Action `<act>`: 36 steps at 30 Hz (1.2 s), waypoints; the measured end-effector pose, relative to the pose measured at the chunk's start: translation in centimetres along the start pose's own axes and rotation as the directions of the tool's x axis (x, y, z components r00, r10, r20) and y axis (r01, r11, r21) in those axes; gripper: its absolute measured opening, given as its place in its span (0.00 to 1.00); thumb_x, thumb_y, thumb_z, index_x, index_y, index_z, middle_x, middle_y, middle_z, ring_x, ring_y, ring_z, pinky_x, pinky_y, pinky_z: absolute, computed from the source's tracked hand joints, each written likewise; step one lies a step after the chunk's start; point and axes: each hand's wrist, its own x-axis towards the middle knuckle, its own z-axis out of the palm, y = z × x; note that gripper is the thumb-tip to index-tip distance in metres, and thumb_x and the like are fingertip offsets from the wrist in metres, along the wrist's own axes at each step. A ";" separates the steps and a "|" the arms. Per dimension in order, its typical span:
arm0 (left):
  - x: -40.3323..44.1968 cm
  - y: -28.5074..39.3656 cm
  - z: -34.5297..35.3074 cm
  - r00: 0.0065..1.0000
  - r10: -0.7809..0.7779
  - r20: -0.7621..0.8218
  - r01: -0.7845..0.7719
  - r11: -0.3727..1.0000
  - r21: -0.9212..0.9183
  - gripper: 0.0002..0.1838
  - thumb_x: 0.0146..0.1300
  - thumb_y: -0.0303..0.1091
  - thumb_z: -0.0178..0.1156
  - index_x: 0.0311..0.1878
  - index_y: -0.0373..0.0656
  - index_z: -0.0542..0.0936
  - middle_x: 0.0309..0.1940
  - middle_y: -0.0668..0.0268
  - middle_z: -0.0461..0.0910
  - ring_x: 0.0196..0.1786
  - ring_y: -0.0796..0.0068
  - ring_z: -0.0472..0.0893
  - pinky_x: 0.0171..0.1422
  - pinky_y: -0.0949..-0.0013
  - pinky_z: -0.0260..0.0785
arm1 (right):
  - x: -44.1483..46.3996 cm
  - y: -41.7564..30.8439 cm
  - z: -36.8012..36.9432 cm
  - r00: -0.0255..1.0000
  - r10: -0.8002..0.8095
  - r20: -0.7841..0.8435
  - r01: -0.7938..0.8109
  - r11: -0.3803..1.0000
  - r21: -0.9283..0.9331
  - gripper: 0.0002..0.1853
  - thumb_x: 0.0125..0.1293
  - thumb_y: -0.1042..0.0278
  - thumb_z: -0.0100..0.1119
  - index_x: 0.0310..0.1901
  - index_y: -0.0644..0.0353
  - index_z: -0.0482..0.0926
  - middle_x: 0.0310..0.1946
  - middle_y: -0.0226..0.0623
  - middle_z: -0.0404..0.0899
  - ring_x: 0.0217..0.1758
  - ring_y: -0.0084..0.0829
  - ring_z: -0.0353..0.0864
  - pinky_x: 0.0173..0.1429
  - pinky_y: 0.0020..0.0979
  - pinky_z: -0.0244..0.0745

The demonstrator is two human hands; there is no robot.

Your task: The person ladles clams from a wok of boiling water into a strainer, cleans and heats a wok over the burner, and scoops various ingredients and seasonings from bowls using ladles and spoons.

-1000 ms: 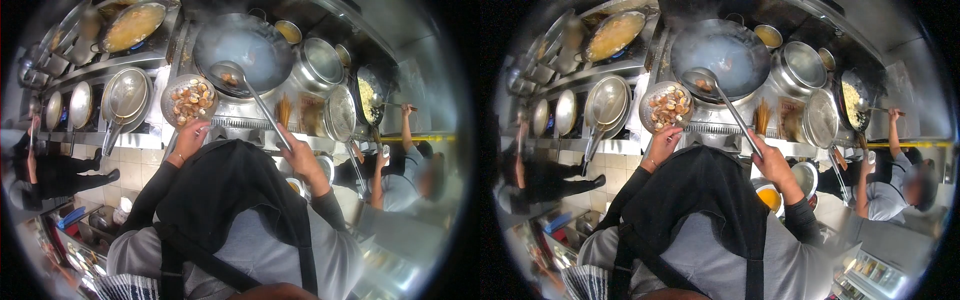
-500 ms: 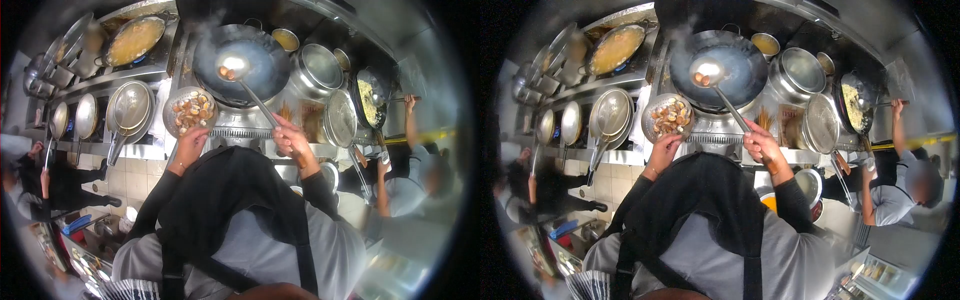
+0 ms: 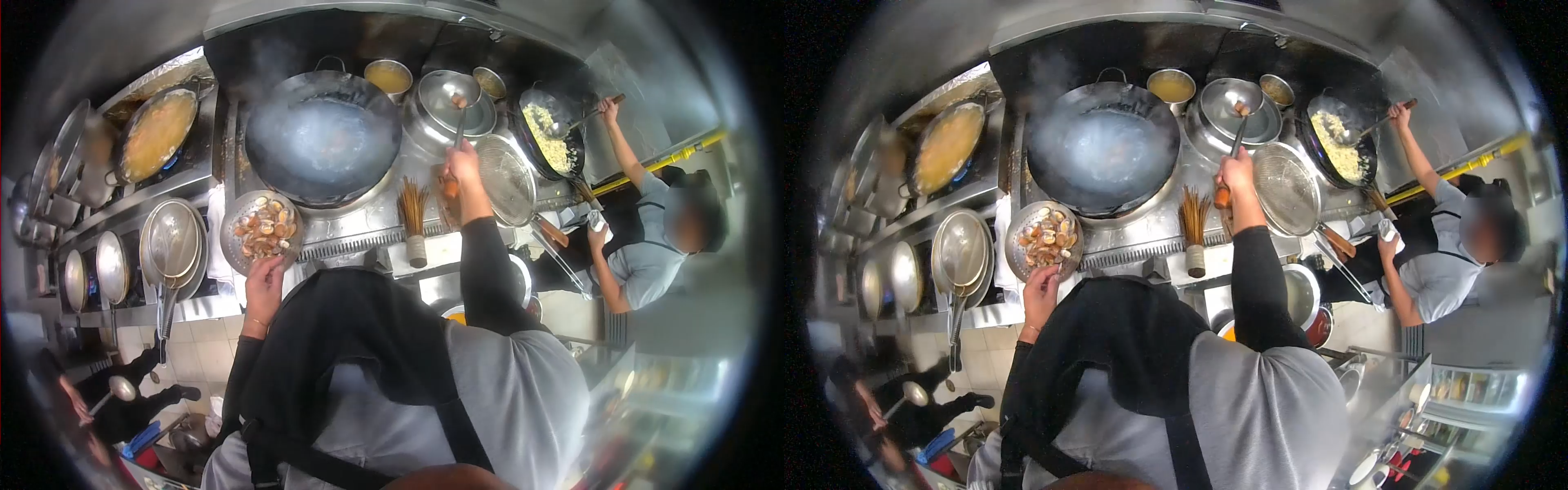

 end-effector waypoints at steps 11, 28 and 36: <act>3.3 2.0 0.7 0.997 0.020 0.076 -0.017 0.999 -0.031 0.11 0.73 0.27 0.64 0.55 0.38 0.86 0.49 0.60 0.84 0.44 0.70 0.85 0.50 0.70 0.78 | -1.5 -1.8 -2.2 0.985 0.111 0.130 -0.156 0.897 0.414 0.26 0.72 0.83 0.54 0.67 0.60 0.57 0.25 0.32 0.70 0.19 0.22 0.69 0.19 0.25 0.64; 22.2 10.9 7.6 0.832 0.527 0.171 -0.553 0.767 0.325 0.13 0.69 0.37 0.64 0.53 0.49 0.89 0.47 0.58 0.87 0.50 0.52 0.86 0.57 0.53 0.78 | -22.3 -3.1 0.4 0.719 0.281 0.635 -0.536 0.807 0.249 0.28 0.78 0.77 0.52 0.78 0.51 0.65 0.32 0.31 0.69 0.22 0.15 0.64 0.17 0.16 0.57; 22.3 6.3 5.6 0.919 0.302 0.254 -0.387 0.566 0.728 0.14 0.69 0.45 0.63 0.52 0.54 0.89 0.46 0.63 0.89 0.53 0.58 0.86 0.59 0.52 0.76 | -25.7 -2.5 2.9 0.625 0.341 0.702 -0.524 0.850 0.054 0.34 0.77 0.81 0.53 0.82 0.50 0.61 0.31 0.29 0.67 0.21 0.15 0.62 0.18 0.17 0.58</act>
